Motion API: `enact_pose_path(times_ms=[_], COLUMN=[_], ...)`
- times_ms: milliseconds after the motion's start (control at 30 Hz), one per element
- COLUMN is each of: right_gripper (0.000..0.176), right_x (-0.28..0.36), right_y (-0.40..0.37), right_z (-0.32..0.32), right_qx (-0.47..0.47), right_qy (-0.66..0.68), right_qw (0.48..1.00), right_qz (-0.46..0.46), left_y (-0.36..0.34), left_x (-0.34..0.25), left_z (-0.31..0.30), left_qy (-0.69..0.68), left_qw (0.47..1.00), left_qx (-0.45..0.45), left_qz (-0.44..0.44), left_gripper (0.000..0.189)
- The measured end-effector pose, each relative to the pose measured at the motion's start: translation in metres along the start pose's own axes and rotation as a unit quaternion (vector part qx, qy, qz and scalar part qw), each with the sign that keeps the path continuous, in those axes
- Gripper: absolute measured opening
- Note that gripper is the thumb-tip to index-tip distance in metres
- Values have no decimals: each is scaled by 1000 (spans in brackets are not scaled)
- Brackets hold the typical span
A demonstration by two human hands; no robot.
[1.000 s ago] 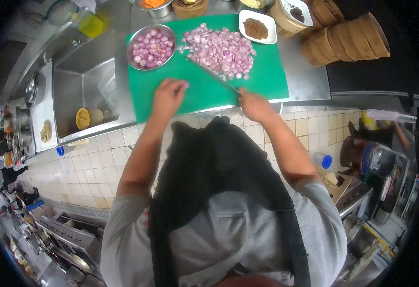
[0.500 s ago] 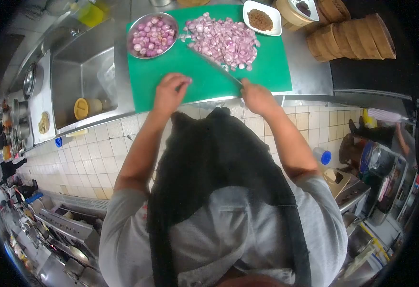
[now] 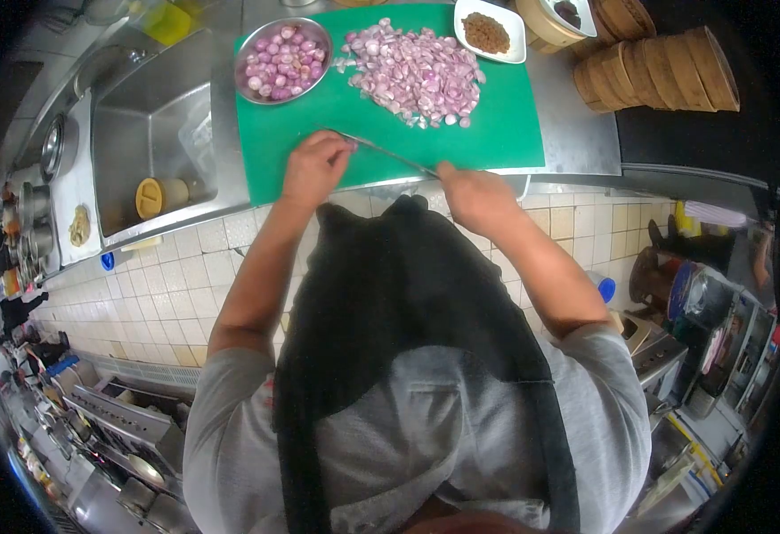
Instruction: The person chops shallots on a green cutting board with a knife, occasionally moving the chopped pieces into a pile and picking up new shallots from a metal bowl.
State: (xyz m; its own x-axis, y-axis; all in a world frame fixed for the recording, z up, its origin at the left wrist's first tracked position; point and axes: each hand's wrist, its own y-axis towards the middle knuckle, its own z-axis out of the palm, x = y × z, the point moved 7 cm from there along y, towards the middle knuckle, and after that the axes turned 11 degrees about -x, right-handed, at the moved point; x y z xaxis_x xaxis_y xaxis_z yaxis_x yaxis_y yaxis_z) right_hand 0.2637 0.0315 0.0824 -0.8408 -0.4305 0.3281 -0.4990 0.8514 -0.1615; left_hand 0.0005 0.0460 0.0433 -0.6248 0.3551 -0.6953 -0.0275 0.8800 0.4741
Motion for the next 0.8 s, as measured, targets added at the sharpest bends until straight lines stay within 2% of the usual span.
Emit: enact_pose_path(times_ms=[133, 200, 367, 500, 633, 700, 800], right_gripper=[25, 26, 24, 26, 25, 25, 24], right_x=[-7, -3, 7, -1, 4, 6, -2], right_y=[6, 7, -3, 10, 9, 3, 8], right_z=[18, 12, -9, 22, 11, -1, 25], right_qx=[-25, -21, -2, 1, -12, -10, -10], right_qy=[7, 8, 12, 14, 21, 17, 21], right_qw=[999, 999, 1000, 1000, 1000, 1000, 1000], right_qz=[-26, -37, 3, -4, -14, 5, 11], left_y=[0, 0, -2, 1, 0, 0, -2], left_x=[4, 3, 5, 5, 1, 3, 6], left_z=[0, -2, -1, 2, -3, 0, 1], left_qy=[3, 11, 25, 10, 20, 15, 6], left_qw=[1000, 1000, 1000, 1000, 999, 1000, 1000], left_qx=[-5, -6, -2, -9, -6, 4, -6], left_qz=[-23, -1, 5, 23, 26, 11, -9], left_gripper=[9, 12, 13, 12, 12, 12, 8])
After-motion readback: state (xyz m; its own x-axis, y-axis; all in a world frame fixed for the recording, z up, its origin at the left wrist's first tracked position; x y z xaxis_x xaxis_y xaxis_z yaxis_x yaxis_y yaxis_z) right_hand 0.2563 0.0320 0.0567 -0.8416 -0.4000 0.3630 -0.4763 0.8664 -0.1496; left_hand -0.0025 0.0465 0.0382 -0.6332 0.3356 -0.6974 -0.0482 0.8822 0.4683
